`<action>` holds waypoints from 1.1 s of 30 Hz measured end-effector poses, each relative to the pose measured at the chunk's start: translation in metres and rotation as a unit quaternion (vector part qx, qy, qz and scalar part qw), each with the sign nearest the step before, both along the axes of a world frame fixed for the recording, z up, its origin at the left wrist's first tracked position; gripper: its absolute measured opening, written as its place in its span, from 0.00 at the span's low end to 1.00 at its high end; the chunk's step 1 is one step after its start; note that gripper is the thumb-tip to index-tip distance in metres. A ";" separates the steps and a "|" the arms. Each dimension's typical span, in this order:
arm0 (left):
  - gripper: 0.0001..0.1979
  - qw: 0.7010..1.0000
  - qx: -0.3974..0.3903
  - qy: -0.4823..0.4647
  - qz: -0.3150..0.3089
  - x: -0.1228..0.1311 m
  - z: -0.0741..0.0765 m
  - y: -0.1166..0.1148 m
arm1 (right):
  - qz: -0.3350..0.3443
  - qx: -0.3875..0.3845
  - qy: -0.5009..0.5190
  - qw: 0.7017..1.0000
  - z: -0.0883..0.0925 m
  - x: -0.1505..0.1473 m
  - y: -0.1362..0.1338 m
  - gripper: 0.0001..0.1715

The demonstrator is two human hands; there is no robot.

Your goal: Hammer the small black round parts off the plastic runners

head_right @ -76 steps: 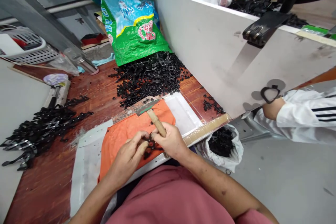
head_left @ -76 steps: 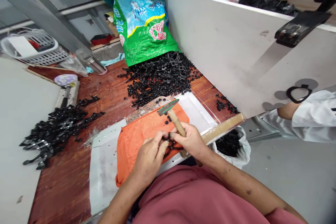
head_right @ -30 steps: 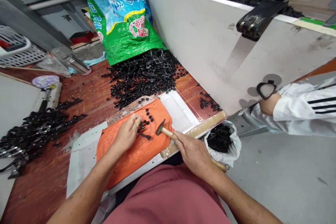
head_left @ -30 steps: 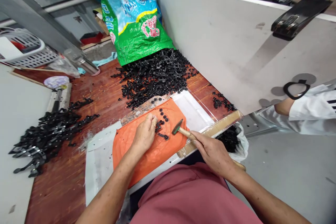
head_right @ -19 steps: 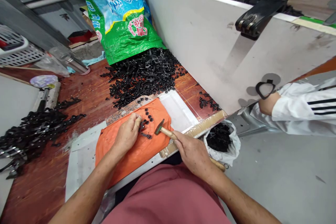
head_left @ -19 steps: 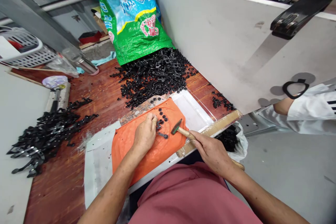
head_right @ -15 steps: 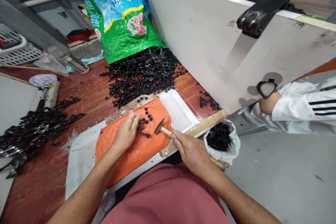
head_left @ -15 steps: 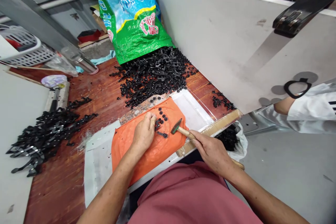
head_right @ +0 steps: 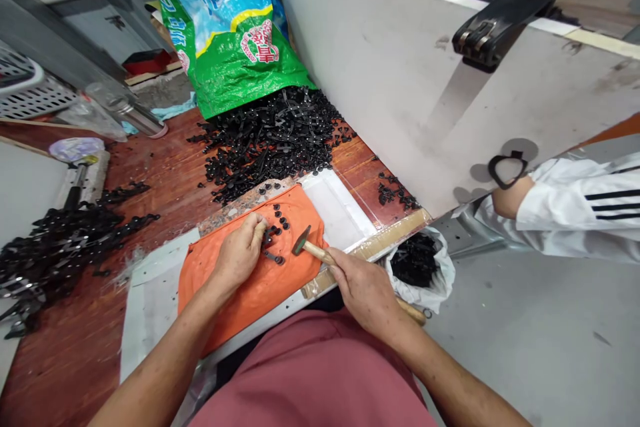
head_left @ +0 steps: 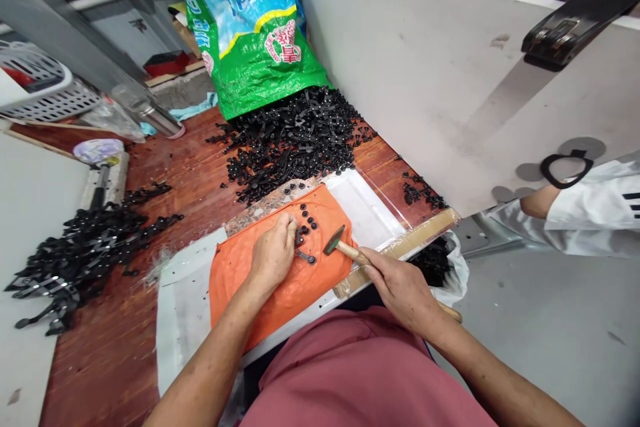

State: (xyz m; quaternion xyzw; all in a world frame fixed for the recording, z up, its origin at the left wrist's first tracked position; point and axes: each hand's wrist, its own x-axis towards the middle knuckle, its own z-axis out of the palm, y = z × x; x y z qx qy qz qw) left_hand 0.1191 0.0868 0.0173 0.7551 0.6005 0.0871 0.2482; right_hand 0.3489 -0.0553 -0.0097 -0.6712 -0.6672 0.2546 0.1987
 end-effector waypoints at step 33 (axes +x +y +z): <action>0.09 0.993 -0.009 0.120 0.014 0.004 0.002 -0.002 | 0.081 0.101 -0.139 0.982 0.040 -0.020 0.054 0.26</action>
